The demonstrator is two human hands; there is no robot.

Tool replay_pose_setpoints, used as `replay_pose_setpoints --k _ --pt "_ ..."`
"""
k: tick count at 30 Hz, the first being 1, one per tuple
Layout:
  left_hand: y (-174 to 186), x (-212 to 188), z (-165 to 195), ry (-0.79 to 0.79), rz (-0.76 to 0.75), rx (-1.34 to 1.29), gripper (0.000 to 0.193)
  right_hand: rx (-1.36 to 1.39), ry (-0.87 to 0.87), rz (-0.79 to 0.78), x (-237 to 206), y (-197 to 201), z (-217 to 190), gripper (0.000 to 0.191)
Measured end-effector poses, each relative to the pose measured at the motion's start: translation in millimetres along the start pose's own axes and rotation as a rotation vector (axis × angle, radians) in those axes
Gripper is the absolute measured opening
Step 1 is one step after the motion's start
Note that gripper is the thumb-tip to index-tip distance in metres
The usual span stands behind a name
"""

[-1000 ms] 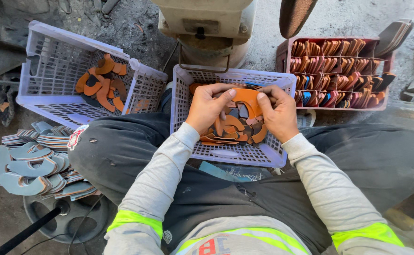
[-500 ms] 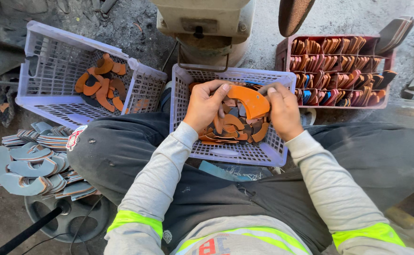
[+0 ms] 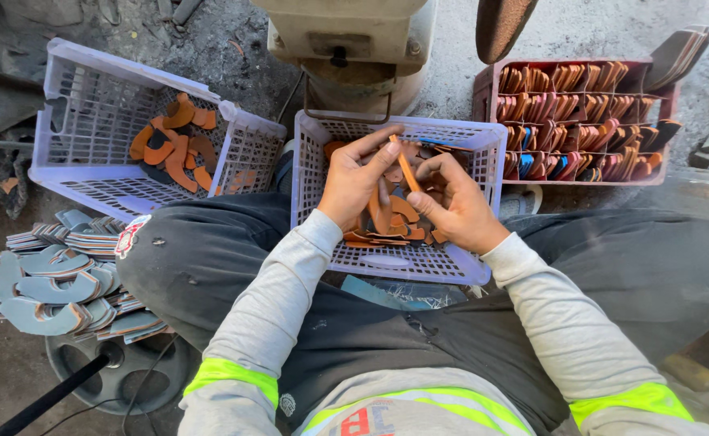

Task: The person sits on the floor and sorts orange shoe sole pieces from a white basket into a red tray. They pick up pieces, separate them, and place them into the tray while occasionally using a grinding machine nearby.

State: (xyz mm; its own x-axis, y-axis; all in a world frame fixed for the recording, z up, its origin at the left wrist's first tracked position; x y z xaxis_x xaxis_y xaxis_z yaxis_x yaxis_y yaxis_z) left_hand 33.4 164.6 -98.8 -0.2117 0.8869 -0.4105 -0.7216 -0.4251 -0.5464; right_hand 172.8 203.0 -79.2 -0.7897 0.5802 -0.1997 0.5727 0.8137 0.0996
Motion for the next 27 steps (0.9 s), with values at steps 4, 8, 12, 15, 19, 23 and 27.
replay_pose_setpoints --k 4,8,12,15,19,23,27 --pt "8.1 2.6 1.9 -0.025 0.009 -0.066 0.039 -0.204 -0.035 -0.016 -1.0 1.7 -9.2 0.041" --pt "12.8 2.6 0.8 -0.021 0.017 -0.095 0.036 -0.36 0.026 0.015 1.7 5.6 -31.0 0.04" --pt "11.6 1.1 2.6 0.006 -0.01 -0.122 0.036 -0.52 -0.081 -0.01 3.4 6.3 -26.4 0.041" --pt "8.7 0.8 7.5 0.012 -0.054 -0.125 0.037 -0.534 0.084 0.051 2.4 8.3 -42.3 0.039" --pt "6.2 2.1 11.2 -0.003 -0.084 -0.129 0.037 -0.614 0.163 0.107 1.3 11.5 -46.9 0.034" --pt "3.7 2.2 10.5 -0.007 -0.111 -0.116 0.036 -0.664 0.261 0.113 -0.9 10.5 -55.0 0.032" --pt "1.4 3.6 11.0 -0.046 -0.118 0.015 0.035 -0.662 0.402 0.136 -6.1 9.7 -67.9 0.036"
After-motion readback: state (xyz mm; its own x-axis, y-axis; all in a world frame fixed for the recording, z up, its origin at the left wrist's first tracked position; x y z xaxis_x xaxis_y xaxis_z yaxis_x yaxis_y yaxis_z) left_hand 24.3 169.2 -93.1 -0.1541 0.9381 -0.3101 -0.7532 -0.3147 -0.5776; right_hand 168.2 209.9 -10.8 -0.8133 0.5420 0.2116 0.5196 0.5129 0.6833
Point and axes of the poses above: each hand's wrist, its own x-axis towards the middle knuckle, its own y-axis out of the back of the hand, z = x × y, the point moved 10 cm from there along x, towards the middle knuckle, and after that the axes turned 11 degrees about -x, right-handed, at the moved point
